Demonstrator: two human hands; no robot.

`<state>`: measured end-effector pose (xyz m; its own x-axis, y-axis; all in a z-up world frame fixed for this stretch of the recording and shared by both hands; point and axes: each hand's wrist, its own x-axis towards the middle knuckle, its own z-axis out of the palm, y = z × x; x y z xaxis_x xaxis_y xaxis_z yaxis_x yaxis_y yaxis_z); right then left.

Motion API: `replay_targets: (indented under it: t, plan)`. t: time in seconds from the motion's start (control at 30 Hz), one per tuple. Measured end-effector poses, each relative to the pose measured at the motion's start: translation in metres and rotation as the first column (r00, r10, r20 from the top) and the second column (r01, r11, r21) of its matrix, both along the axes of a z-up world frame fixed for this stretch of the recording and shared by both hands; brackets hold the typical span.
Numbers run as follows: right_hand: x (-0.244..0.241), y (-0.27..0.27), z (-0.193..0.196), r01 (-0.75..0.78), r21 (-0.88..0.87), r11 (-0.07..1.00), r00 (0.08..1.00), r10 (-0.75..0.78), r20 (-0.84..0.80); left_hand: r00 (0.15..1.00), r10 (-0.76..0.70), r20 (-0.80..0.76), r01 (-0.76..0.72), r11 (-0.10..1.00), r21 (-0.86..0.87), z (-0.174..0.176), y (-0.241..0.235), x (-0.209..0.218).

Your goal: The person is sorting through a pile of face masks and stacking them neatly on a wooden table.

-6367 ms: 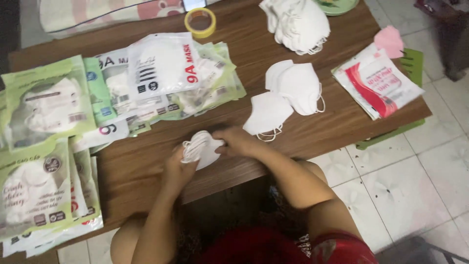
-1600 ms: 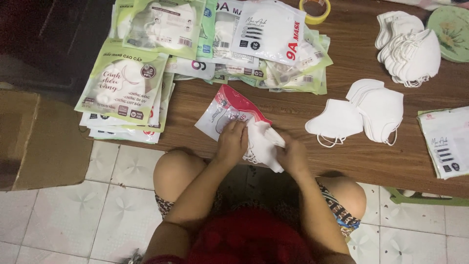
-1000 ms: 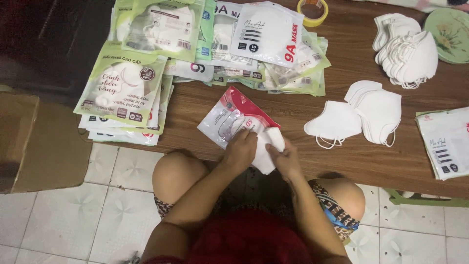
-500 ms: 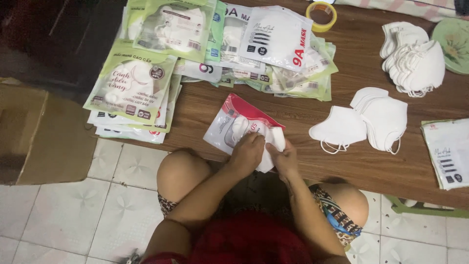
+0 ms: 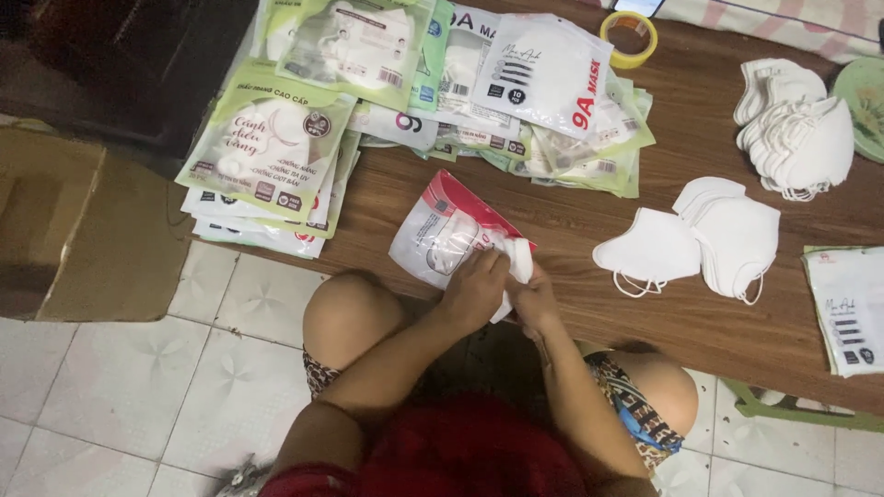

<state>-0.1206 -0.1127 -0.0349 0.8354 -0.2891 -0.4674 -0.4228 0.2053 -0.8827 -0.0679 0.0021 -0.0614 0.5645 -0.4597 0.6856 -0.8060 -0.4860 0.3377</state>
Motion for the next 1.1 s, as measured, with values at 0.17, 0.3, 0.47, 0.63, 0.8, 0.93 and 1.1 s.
replay_targets:
  t: [0.17, 0.3, 0.47, 0.63, 0.8, 0.93, 1.1]
  plan:
    - [-0.007, -0.008, 0.010, -0.025, -0.027, 0.999, 1.000, 0.025, 0.008, 0.996, 0.009, -0.091, -0.012, 1.000, -0.028, 0.011, 0.010, 0.003]
    - [-0.008, -0.010, -0.001, -0.034, -0.041, 0.999, 0.999, 0.035, 0.032, 0.977, 0.032, -0.209, -0.043, 0.998, -0.047, 0.033, 0.013, 0.011]
    - [-0.012, -0.008, -0.009, -0.033, -0.002, 0.999, 0.999, 0.033, 0.007, 0.982, 0.072, -0.177, -0.072, 0.997, 0.011, 0.008, 0.004, 0.017]
    - [-0.009, -0.019, -0.058, -0.160, -0.164, 0.973, 0.987, 0.153, -0.053, 0.997, 0.080, -0.006, -0.080, 0.996, 0.035, 0.002, -0.002, 0.013]
    - [0.002, -0.017, -0.042, -0.160, -0.338, 0.927, 0.986, 0.163, -0.018, 0.995, 0.050, 0.086, -0.058, 0.995, 0.085, -0.011, -0.003, 0.005]
    - [-0.004, -0.001, -0.007, -0.064, -0.084, 0.994, 0.998, 0.066, 0.015, 0.993, 0.091, 0.077, -0.099, 0.988, 0.121, -0.009, -0.002, 0.005]
    - [-0.010, 0.005, 0.006, 0.072, 0.441, 0.895, 0.977, -0.152, 0.149, 0.994, -0.089, -0.063, 0.096, 0.989, 0.112, -0.015, -0.006, -0.014]
